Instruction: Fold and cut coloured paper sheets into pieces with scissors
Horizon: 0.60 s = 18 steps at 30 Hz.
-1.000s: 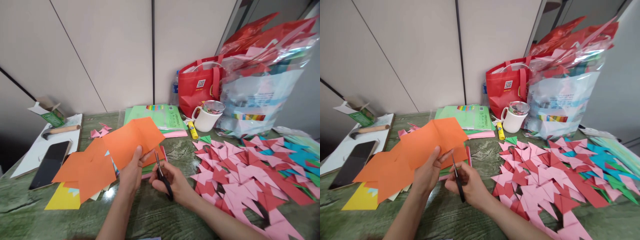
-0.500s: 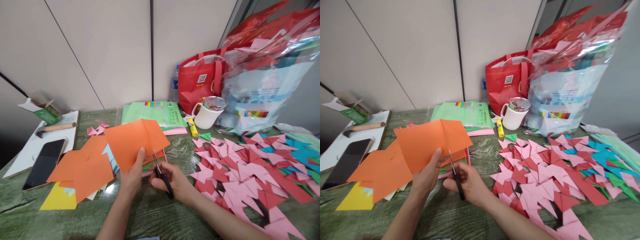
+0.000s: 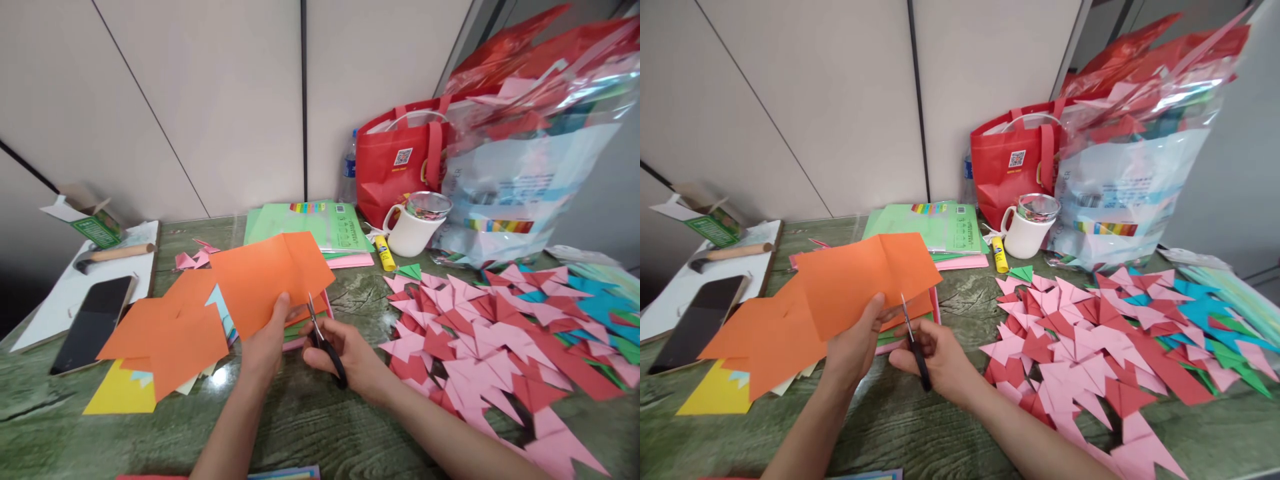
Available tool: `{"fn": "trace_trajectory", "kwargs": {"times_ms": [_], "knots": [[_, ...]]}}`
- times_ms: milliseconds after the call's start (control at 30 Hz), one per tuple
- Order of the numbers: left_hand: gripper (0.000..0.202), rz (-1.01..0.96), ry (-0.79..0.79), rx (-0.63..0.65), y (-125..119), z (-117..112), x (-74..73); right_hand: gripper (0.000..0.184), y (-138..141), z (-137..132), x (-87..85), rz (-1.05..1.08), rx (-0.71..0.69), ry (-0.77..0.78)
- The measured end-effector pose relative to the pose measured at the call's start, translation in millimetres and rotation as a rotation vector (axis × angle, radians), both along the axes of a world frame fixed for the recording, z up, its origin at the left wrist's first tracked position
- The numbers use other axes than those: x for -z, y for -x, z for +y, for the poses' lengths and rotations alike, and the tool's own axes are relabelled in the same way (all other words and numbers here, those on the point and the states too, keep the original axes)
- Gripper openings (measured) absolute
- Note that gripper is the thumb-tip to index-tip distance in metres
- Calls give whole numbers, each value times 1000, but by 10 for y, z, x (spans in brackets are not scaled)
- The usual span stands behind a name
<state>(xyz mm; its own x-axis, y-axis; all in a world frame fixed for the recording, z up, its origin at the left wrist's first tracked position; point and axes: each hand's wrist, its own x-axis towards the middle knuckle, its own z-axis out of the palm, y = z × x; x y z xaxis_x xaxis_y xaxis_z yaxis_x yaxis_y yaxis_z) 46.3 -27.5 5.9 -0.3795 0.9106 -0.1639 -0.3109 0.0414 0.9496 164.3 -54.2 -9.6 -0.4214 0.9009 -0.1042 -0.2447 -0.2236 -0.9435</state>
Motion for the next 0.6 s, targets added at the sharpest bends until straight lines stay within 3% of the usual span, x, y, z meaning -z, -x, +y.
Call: {"fn": "trace_trajectory", "kwargs": {"times_ms": [167,300,433,600], "knots": [[19,86,-31,-5,29,5,67,32,0,-10,-15,60,-64,38],[17,73,-36,50,33,-5,28,32,-15,-15,10,155,-127,114],[25,64,-62,87,27,-16,-32,32,-22,-17,41,133,-124,139],[36,32,-50,88,18,-4,-3,32,-12,-13,31,100,-127,129]]}}
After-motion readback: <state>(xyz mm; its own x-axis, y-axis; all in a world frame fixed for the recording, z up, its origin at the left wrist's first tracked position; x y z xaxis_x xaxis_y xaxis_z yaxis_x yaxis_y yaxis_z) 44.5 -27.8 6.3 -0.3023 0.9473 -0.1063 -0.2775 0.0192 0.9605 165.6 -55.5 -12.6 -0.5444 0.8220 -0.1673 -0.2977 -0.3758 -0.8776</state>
